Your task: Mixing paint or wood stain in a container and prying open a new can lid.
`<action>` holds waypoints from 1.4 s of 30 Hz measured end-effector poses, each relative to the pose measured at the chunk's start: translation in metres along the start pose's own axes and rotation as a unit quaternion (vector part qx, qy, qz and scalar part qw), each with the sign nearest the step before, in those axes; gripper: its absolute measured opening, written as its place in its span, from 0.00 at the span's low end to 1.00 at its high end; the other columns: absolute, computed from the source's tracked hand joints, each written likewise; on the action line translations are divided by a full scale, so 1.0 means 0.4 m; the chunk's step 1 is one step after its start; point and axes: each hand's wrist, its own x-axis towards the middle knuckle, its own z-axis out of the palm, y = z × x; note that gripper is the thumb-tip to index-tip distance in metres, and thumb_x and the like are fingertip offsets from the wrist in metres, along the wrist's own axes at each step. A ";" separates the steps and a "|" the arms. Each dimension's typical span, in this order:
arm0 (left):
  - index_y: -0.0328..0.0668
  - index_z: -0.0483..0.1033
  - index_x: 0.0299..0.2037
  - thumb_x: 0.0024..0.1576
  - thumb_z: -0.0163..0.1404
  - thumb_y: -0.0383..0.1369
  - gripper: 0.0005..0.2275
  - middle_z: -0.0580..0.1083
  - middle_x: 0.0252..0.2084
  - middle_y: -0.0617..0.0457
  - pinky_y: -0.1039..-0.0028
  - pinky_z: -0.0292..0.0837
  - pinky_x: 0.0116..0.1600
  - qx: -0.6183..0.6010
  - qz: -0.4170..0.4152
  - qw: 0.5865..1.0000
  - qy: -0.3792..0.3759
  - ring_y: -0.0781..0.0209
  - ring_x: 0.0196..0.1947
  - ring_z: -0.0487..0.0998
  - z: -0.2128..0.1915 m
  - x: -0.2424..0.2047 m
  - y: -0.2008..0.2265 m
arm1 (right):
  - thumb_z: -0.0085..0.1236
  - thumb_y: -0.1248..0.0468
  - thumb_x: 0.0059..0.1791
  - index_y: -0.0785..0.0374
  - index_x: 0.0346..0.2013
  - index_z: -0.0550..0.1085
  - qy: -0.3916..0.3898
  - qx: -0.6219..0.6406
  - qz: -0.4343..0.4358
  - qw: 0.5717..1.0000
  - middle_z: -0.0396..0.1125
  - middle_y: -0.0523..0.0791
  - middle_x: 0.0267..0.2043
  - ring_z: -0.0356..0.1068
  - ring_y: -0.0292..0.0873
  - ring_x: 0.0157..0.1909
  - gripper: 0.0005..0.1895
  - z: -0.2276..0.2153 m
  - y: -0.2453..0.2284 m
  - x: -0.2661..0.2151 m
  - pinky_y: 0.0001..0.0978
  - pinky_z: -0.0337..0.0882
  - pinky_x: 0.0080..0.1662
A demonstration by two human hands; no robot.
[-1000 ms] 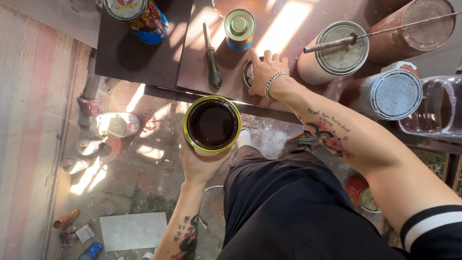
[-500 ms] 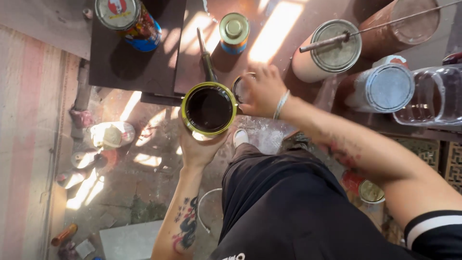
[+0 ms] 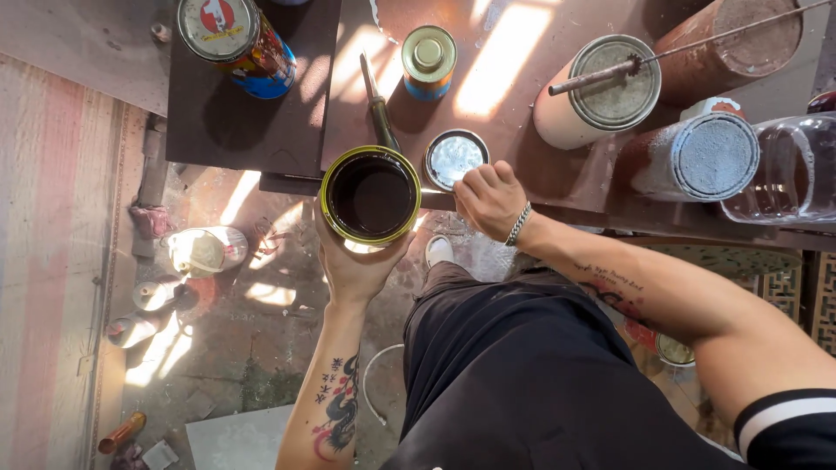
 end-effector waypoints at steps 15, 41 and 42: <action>0.39 0.49 0.71 0.44 0.71 0.36 0.48 0.69 0.61 0.41 0.58 0.82 0.61 -0.078 0.075 0.988 -0.114 0.47 0.57 0.78 0.086 0.051 -0.018 | 0.63 0.55 0.62 0.56 0.30 0.80 -0.122 -0.059 0.150 0.979 0.57 0.38 0.26 0.51 0.36 0.33 0.18 -0.336 0.161 0.278 0.28 0.57 0.41; 0.54 0.56 0.72 0.30 0.74 0.48 0.55 0.71 0.61 0.40 0.51 0.71 0.66 -0.079 -0.062 0.994 -0.043 0.36 0.61 0.74 0.359 0.017 -0.077 | 0.61 0.51 0.52 0.62 0.53 0.76 -0.043 0.064 0.152 0.985 0.67 0.51 0.52 0.69 0.53 0.52 0.22 -0.231 0.041 0.189 0.47 0.63 0.55; 0.55 0.55 0.72 0.30 0.74 0.47 0.55 0.70 0.62 0.40 0.51 0.70 0.67 -0.067 -0.062 0.994 -0.052 0.36 0.62 0.73 0.365 0.012 -0.095 | 0.60 0.47 0.52 0.65 0.56 0.76 -0.048 0.096 0.091 0.990 0.68 0.56 0.63 0.68 0.56 0.64 0.27 -0.224 0.029 0.190 0.51 0.58 0.66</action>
